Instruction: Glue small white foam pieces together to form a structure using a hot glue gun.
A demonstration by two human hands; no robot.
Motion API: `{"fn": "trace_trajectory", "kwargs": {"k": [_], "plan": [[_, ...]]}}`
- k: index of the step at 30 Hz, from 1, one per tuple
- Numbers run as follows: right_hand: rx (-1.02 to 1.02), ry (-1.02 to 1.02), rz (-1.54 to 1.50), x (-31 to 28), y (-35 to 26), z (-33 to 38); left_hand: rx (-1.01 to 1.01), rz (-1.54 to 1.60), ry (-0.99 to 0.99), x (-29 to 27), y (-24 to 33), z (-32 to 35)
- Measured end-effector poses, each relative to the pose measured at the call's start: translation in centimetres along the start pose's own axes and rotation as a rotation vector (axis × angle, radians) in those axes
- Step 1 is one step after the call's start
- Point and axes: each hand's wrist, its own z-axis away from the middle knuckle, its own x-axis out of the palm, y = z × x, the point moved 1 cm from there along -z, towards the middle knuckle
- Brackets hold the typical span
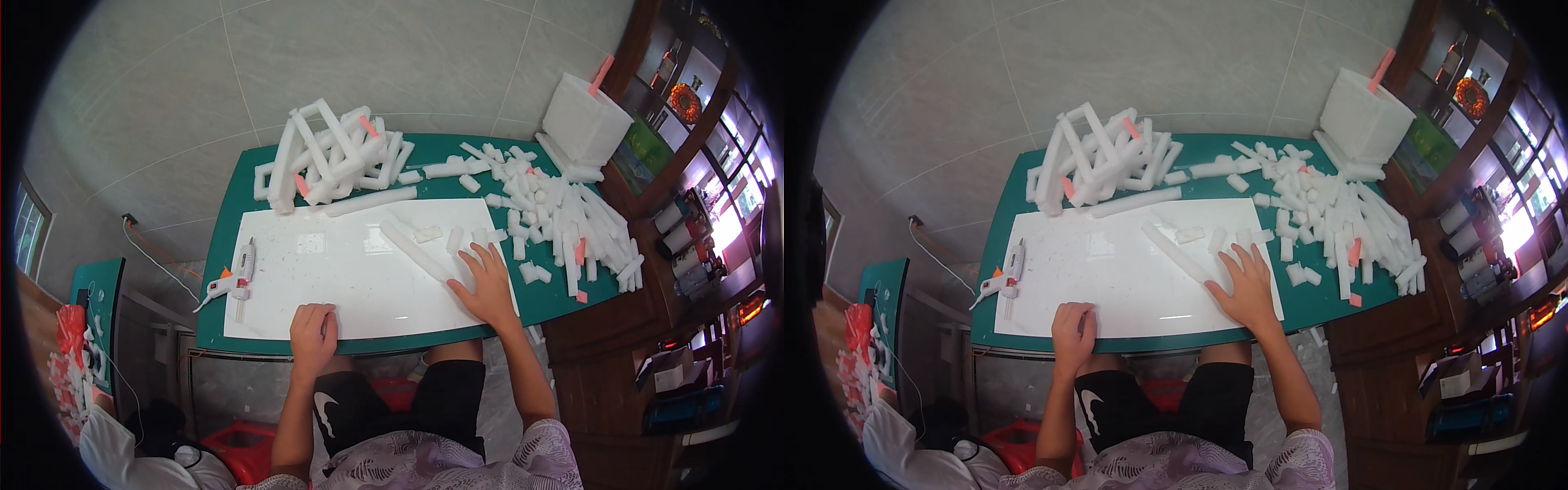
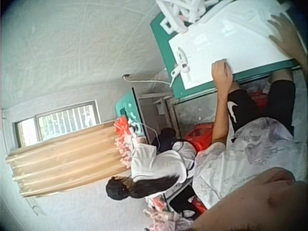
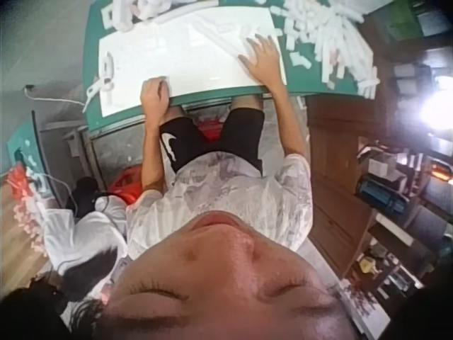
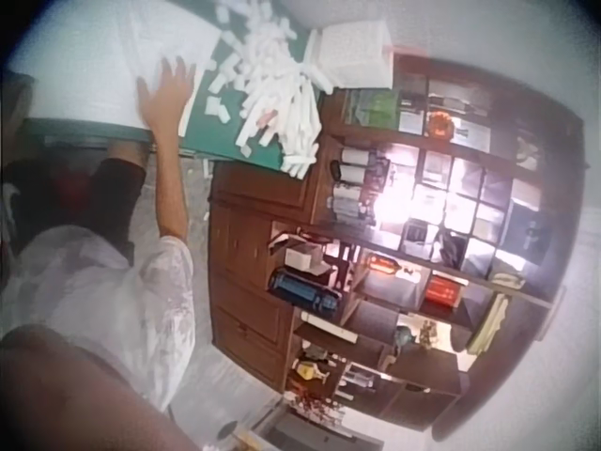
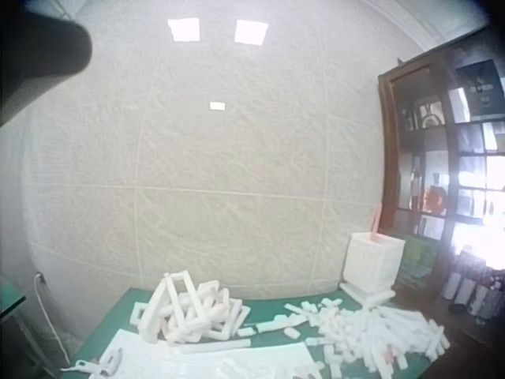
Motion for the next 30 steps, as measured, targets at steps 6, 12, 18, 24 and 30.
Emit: {"fn": "trace_trajectory", "kwargs": {"k": [6,12,18,24,30], "plan": [[-0.047,-0.017,-0.008,1.0,0.5,0.6,0.006,-0.009,0.008,-0.2,0.3,-0.3],[-0.034,0.066,-0.369,-0.4,0.3,1.2,-0.014,-0.029,-0.003,-0.3,0.1,0.0],[0.062,0.120,-0.169,-0.2,0.6,2.3,-0.005,-0.026,0.000,0.1,0.2,-0.1],[0.094,0.032,-0.256,0.2,0.2,2.0,-0.004,-0.006,0.018,-0.1,0.3,-0.1],[0.100,0.115,-0.321,0.6,0.8,2.3,0.011,-0.010,0.002,-0.1,0.1,0.1]]}}
